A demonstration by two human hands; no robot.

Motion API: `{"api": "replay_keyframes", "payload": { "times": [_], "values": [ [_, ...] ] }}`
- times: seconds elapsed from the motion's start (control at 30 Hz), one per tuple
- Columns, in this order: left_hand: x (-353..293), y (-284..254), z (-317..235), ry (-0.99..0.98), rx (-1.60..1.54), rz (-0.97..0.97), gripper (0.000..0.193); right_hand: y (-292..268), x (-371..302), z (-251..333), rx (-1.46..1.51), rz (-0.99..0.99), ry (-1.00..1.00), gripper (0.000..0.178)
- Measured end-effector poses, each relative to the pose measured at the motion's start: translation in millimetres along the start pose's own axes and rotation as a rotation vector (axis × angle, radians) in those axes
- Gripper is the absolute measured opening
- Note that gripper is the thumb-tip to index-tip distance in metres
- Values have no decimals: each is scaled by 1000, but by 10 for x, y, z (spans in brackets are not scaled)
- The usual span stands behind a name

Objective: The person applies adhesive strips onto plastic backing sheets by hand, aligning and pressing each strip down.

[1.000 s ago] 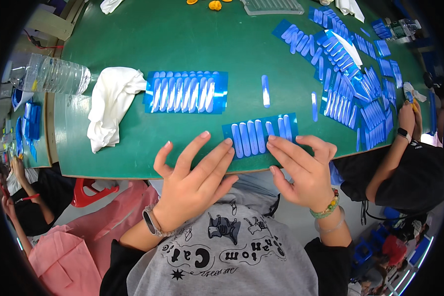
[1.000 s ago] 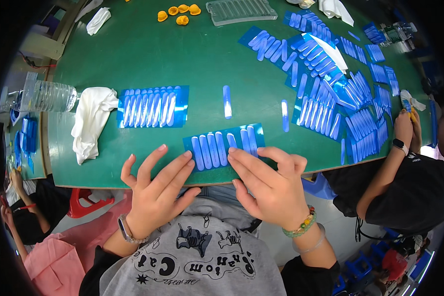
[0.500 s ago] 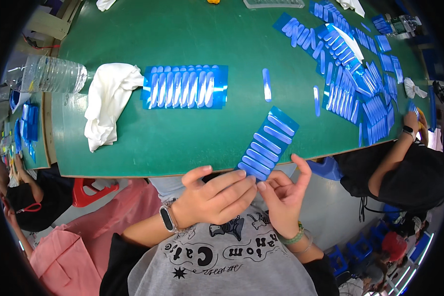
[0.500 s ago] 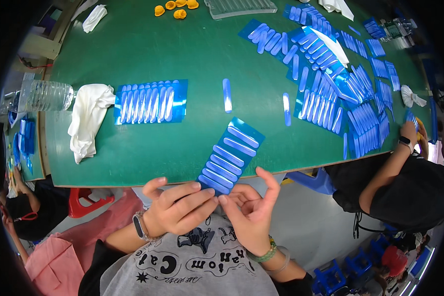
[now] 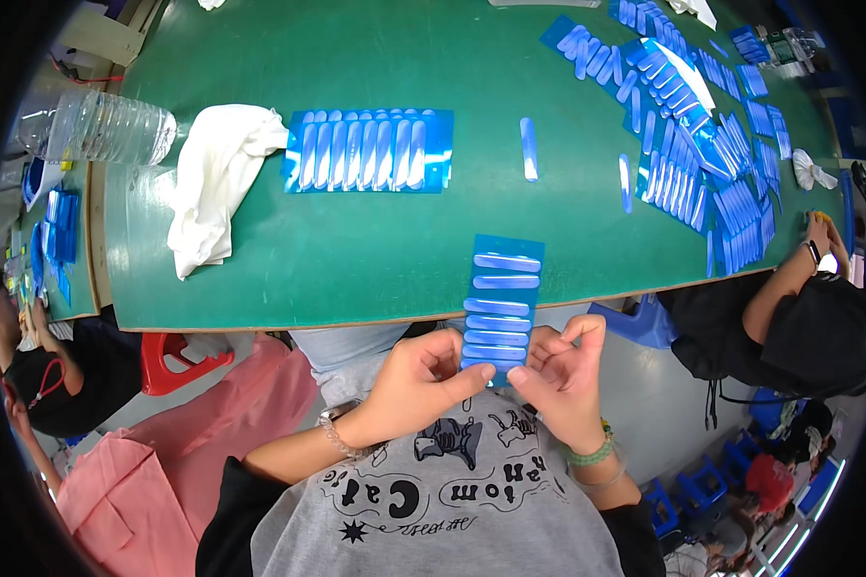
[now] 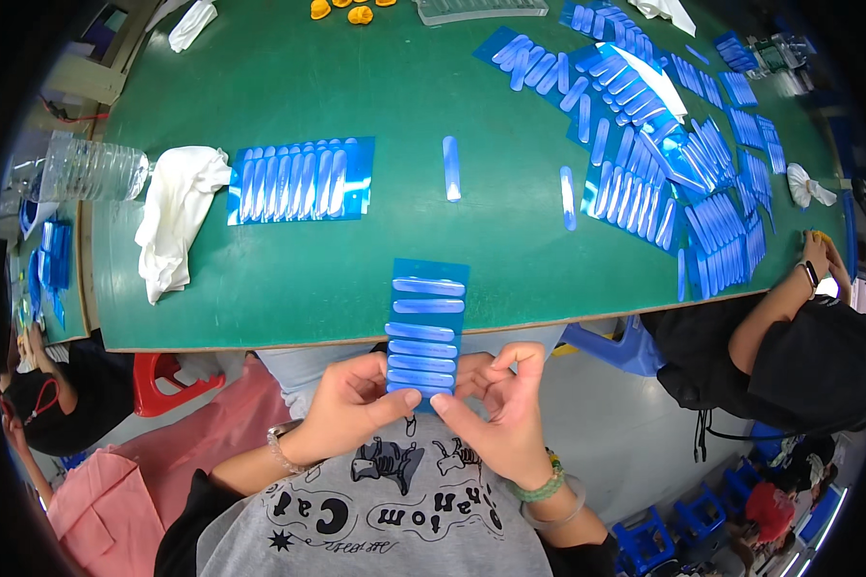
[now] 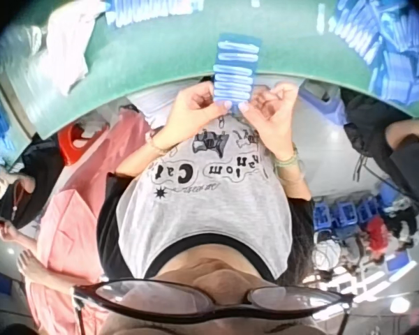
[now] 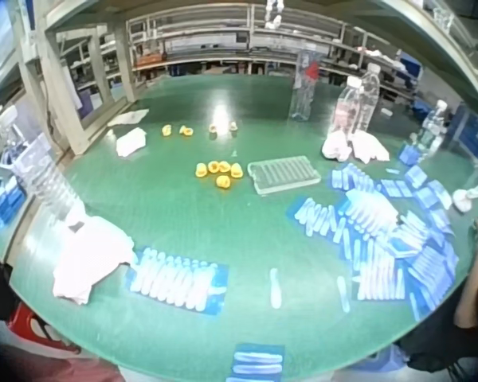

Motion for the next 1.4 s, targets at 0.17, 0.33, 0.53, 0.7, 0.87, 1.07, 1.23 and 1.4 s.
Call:
{"api": "replay_keyframes", "payload": {
  "times": [0.17, 0.33, 0.53, 0.7, 0.87, 1.07, 1.23, 1.4],
  "values": [
    [34, 41, -53, 66, -45, -26, 12, -69, -11, -151, 50, -35, 128, 50],
    [87, 31, -97, 125, -11, -44, 9, -39, 25, -135, 55, -16, 152, 49],
    [77, 21, 17, 138, -40, -87, 10, -90, 48, -210, 112, -78, 173, 46],
    [142, -40, -41, 137, 95, -79, 11, -51, 64, -208, 112, -38, 160, 42],
    [107, 37, -102, 106, -10, -97, 11, -5, 98, -128, 153, -52, 120, 40],
    [119, 47, -131, 162, -20, -41, 18, -19, 76, -187, 146, -10, 183, 37],
    [94, 84, -119, 100, -128, -72, 20, 30, 89, -117, 204, -14, 161, 36],
    [32, 112, -214, 166, -49, -36, 21, -22, 36, -90, 314, -64, 48, 33]
  ]
}}
Point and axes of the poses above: each hand's wrist, its own x-axis towards the middle knuckle, its own y-axis out of the palm, z = x × y, the point moved 9 cm from there along x, towards the middle knuckle, and after that the axes turned 6 degrees about y, right-handed, at the moved point
